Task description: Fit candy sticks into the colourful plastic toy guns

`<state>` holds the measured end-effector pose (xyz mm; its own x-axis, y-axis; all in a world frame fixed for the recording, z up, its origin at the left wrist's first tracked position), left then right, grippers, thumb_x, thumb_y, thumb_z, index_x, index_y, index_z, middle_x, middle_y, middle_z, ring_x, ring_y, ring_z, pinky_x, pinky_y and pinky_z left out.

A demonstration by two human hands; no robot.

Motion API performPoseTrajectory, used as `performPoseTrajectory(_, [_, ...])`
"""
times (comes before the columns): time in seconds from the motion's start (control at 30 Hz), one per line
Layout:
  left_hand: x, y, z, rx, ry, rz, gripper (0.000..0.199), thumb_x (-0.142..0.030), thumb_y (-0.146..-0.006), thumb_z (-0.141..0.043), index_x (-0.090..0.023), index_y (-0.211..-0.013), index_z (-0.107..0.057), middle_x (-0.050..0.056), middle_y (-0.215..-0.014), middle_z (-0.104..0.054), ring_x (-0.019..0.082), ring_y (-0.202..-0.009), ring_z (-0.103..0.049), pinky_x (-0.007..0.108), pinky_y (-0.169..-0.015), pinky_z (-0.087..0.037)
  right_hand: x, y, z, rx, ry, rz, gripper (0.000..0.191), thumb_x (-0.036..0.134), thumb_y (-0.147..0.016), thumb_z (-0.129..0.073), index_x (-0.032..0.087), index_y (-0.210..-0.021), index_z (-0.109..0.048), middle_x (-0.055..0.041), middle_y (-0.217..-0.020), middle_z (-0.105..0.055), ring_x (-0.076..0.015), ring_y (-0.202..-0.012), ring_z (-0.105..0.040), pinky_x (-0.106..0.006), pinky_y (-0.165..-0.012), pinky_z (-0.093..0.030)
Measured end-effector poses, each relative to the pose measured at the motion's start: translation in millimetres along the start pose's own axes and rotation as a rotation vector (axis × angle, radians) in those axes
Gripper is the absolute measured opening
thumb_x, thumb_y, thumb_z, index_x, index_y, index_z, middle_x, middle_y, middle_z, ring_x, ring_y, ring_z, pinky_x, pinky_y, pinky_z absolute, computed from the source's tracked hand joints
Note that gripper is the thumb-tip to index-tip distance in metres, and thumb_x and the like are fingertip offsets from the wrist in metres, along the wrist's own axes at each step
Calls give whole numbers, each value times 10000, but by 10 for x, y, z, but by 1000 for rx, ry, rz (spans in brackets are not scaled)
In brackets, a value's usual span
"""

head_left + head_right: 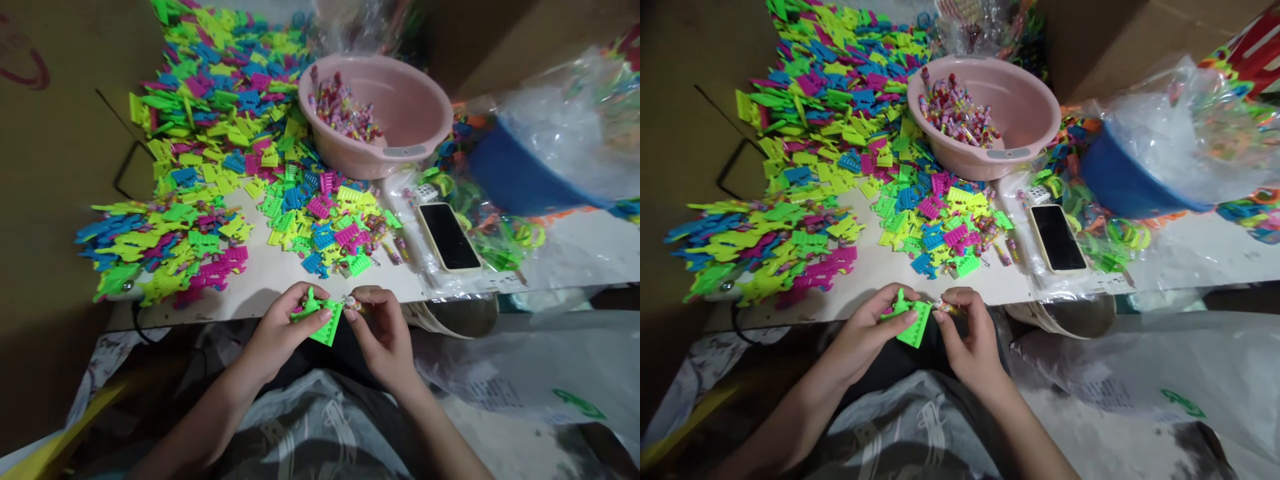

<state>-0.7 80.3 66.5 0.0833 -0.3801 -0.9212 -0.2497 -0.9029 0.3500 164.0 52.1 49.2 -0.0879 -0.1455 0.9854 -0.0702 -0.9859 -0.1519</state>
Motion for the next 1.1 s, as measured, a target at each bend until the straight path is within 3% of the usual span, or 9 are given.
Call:
performPoseTrajectory(0.3, [-22,21,45,10,-162,-86,143,-303,-805,-679,-216,-904,-622,11,-906,-645,177,-846,-581,235,-747,-423,46,-25,79,145,206,126,163,156,-892,-577,261,-1015,-555,-48,-973,-638,-189,-911,-593,-322,-809,-466])
performPoseTrajectory(0.5, [-22,19,45,-30,-178,-119,102,-261,-789,-684,-217,-866,-635,-3,-850,-645,173,-819,-579,227,-734,-417,143,-82,170,328,322,227,154,122,-897,-534,259,-967,-545,-64,-982,-620,-202,-893,-599,-342,-775,-473])
performPoseTrajectory(0.73, [-3,61,12,-18,-288,-203,61,-221,-830,-631,-223,-884,-605,3,-863,-629,175,-841,-575,242,-766,-411,129,-37,148,302,275,103,108,153,-920,-509,254,-937,-474,-53,-979,-606,-190,-913,-576,-319,-794,-450])
performPoseTrajectory(0.9, [-44,108,19,29,-341,-397,52,-168,-839,-596,-215,-820,-591,15,-818,-606,168,-781,-568,248,-725,-412,161,30,81,289,293,64,105,163,-926,-477,256,-902,-435,-20,-810,-568,-170,-711,-529,-287,-646,-423])
performPoseTrajectory(1.1, [62,154,37,-41,-338,-282,31,-193,-830,-604,-215,-847,-588,12,-815,-606,175,-775,-560,249,-708,-400,147,72,62,348,392,122,118,145,-895,-488,249,-864,-442,-38,-798,-567,-184,-686,-517,-292,-621,-404])
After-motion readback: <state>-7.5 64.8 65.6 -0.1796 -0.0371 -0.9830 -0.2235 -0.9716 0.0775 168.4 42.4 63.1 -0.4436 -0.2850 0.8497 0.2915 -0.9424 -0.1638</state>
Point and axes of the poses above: each hand's wrist, its own y-axis away from the middle knuckle, its own z-axis out of the back of the hand, x = y × z, the point moved 1 cm from there along -y, towards the middle knuckle
